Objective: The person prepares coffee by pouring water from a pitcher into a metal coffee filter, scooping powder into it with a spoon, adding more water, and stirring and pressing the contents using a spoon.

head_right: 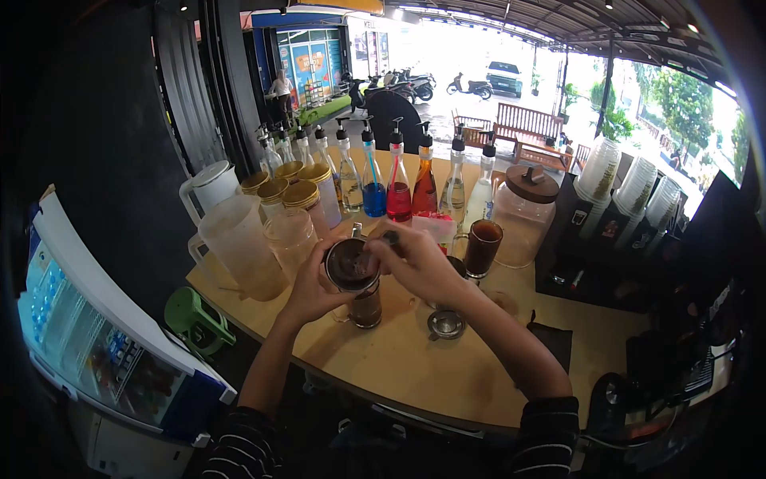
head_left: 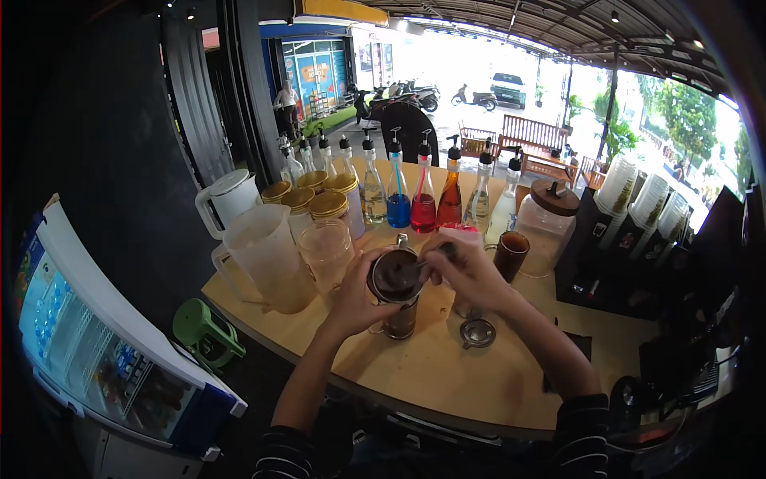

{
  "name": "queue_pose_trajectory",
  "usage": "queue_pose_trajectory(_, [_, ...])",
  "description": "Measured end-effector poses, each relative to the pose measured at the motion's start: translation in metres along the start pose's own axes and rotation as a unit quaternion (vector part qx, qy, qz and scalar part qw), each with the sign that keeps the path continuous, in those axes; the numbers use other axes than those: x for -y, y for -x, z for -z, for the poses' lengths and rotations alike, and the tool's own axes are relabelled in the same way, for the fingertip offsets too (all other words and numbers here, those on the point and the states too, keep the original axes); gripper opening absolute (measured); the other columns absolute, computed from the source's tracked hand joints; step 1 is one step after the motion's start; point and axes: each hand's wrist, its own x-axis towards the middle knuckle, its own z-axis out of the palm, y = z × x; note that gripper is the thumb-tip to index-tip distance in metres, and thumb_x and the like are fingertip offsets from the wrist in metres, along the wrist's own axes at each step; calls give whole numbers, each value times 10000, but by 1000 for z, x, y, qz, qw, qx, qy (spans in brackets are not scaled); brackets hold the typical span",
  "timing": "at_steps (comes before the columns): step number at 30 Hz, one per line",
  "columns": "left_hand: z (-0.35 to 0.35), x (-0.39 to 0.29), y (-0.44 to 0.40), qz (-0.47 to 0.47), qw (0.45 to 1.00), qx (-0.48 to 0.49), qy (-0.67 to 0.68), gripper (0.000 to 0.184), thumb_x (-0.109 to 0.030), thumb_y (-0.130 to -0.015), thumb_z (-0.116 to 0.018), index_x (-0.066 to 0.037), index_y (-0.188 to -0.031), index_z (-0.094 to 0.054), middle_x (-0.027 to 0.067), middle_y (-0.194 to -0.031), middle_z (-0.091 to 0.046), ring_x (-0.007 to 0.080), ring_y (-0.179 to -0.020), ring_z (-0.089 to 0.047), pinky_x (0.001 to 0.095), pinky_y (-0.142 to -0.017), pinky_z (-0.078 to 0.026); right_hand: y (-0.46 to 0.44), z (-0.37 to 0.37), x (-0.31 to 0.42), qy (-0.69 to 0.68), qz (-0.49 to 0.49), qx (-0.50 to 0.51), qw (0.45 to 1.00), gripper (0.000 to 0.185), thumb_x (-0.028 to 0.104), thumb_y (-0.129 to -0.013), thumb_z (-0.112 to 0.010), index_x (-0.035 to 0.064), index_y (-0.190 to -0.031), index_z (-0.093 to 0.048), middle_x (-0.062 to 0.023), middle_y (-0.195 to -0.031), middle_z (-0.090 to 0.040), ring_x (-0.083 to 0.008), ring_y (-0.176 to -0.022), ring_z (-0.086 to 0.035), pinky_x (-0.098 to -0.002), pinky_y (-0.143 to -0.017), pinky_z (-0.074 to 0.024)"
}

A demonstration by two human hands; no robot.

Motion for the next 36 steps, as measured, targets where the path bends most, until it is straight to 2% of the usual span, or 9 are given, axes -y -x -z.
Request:
queue_pose_trajectory(4, [2,-5,-5,3,999,-25,-25,793,-221,-595,-876,-54,-1257,-473,134,-1186,-572,231,-1128,-574,340,-944,-472,11,5,3,-131,29,-92,987,112,119,-990,-483,10,-990,-506,-78,-830,-645,-92,-721,-585,-243,-677,-483])
queue_pose_trajectory(10, [2,-1,-10,16,999,-47,-6,800,-230,-585,-893,-26,-1240,-482,115,-1140,-602,226,-1088,-600,354,-953,-477,35,19,12,-47,83,-196,976,207,137,-988,-505,-34,-1027,-615,-78,-863,-669,-111,-821,-643,-233,-685,-498])
queue_pose_trajectory(15, [6,-4,-13,51,997,-43,22,778,-154,-593,-894,-16,-1247,-497,111,-1148,-626,203,-1084,-606,357,-969,-468,56,31,-6,-20,20,-225,974,191,123,-975,-527,-21,-1042,-633,-66,-829,-681,-92,-756,-637,-213,-661,-490])
queue_pose_trajectory(18, [8,0,-15,52,997,-47,-11,755,-144,-601,-889,-3,-1235,-504,116,-1140,-629,199,-1082,-608,351,-973,-470,67,27,-29,99,-24,-200,975,160,81,-952,-539,-11,-1045,-631,-79,-806,-672,-102,-738,-642,-241,-650,-496])
queue_pose_trajectory(20, [7,5,-16,40,998,-50,4,821,-288,-593,-903,9,-1239,-494,147,-1109,-630,229,-1063,-622,358,-958,-487,76,17,-42,185,6,-137,973,160,57,-922,-555,-1,-1057,-619,-115,-812,-656,-182,-714,-659,-296,-641,-513])
queue_pose_trajectory(24, [9,0,-16,63,997,-46,15,809,-290,-595,-902,9,-1231,-500,145,-1111,-628,227,-1058,-623,354,-956,-487,92,-6,-71,274,35,-53,960,196,79,-903,-566,21,-1089,-588,-143,-872,-633,-316,-764,-637,-365,-667,-519])
queue_pose_trajectory(28, [8,-2,-17,74,996,-38,12,800,-285,-597,-900,9,-1226,-502,143,-1115,-625,219,-1054,-622,351,-949,-488,101,-22,-76,352,15,6,936,214,67,-883,-551,18,-1090,-570,-124,-850,-609,-288,-793,-630,-375,-677,-515])
queue_pose_trajectory(30, [7,-2,-15,76,996,-35,8,797,-283,-599,-899,8,-1225,-501,142,-1116,-624,217,-1056,-621,349,-948,-489,104,-27,-81,411,107,32,905,244,59,-831,-558,8,-1069,-557,-108,-820,-583,-270,-783,-616,-377,-680,-514])
queue_pose_trajectory(36, [5,-4,-12,71,997,-34,24,786,-273,-598,-899,-1,-1218,-499,138,-1111,-622,213,-1055,-619,344,-940,-489,113,-41,-102,438,131,96,884,209,69,-760,-584,9,-957,-550,-97,-791,-562,-262,-760,-608,-362,-679,-510])
